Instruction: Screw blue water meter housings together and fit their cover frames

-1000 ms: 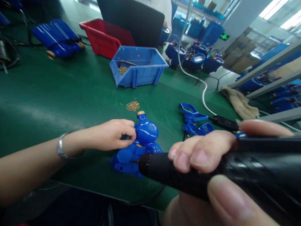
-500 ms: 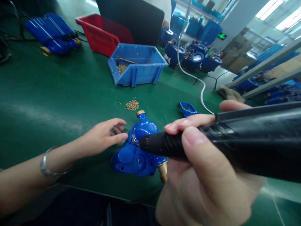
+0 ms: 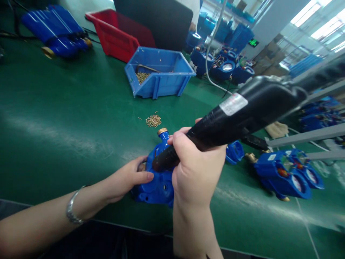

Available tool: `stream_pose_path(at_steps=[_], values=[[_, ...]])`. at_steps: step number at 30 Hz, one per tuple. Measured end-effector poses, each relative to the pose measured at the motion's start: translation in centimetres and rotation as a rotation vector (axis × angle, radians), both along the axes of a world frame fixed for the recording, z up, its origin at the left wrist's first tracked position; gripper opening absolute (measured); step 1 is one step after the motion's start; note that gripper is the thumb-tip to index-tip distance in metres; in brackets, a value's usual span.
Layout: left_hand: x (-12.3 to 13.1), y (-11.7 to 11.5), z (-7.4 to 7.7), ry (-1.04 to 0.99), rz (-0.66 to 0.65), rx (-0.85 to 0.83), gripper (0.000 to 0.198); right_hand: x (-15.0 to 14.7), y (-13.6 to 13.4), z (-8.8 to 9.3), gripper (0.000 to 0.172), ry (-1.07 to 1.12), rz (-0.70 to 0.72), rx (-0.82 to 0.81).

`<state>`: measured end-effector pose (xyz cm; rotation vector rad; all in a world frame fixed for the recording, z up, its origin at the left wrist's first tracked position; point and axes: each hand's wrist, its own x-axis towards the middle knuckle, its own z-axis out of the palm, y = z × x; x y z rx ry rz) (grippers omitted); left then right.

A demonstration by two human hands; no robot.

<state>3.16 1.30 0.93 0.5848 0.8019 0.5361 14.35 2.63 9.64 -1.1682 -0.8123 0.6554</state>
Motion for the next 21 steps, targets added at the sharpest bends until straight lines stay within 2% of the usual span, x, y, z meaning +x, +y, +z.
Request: stream_pose_path(at_steps=[5,12,18,21], values=[[0.1,-0.2,-0.1,0.053,0.021,0.001,0.06,-0.3,0.0,-0.8,0.028,0.006,-0.031,0.017],[-0.1,-0.1,-0.7,0.035,-0.008,0.073,0.054,-0.2,0.1,-1.2,0.028,-0.037,0.011,0.018],[0.0,-0.1,-0.6,0.114,-0.008,0.042,0.065,-0.1,0.2,-1.4,0.027,-0.048,0.011,0.016],[0.1,-0.2,-0.6,0.115,0.016,0.042,0.062,-0.1,0.2,-1.5,0.03,-0.026,0.001,0.023]])
